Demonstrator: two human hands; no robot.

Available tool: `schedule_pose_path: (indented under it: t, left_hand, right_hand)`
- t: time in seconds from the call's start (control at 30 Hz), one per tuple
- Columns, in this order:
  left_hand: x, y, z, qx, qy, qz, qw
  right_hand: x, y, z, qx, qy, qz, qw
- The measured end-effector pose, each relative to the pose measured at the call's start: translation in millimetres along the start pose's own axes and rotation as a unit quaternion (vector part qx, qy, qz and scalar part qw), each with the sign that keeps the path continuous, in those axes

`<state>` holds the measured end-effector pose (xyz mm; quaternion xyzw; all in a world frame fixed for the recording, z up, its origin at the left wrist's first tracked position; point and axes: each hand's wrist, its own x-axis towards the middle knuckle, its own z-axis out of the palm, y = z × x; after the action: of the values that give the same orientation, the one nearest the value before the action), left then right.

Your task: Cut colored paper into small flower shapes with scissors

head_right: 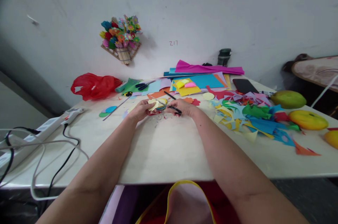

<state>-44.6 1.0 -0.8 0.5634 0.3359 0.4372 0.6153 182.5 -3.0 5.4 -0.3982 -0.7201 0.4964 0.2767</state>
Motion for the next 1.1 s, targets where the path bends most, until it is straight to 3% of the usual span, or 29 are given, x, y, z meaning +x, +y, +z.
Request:
schedule_pose_path:
  t: [0.37,0.6,0.77,0.87,1.0,1.1]
  left_hand:
    - [-4.7,6.8,-1.3,-0.077,0.033,-0.007,0.996]
    - [-4.3,5.9,-3.4,-0.075,0.034,-0.008,0.997]
    - [-2.6,3.4,-7.0,-0.085,0.037,-0.012,0.996]
    - [-3.2,3.7,-7.1,-0.088,0.032,-0.008,0.996]
    - [-4.7,5.1,-3.1,-0.054,0.026,-0.026,0.998]
    - [-5.1,5.8,2.7,-0.022,0.003,-0.031,0.999]
  right_hand:
    - [-7.1,-3.8,-10.7,-0.008,-0.033,0.015,0.999]
    - [-12.1,-8.0,-19.1,0.038,-0.061,0.031,0.997]
    - [-16.4,-9.6,-23.3,0.004,-0.063,0.017,0.998]
    - [-14.6,-10.4,-20.0,0.008,-0.033,0.011,0.999]
    - [-5.7,-11.9,-5.4,0.091,0.081,-0.001,0.993]
    - [1.7,-13.4,7.0,0.146,0.122,-0.023,0.981]
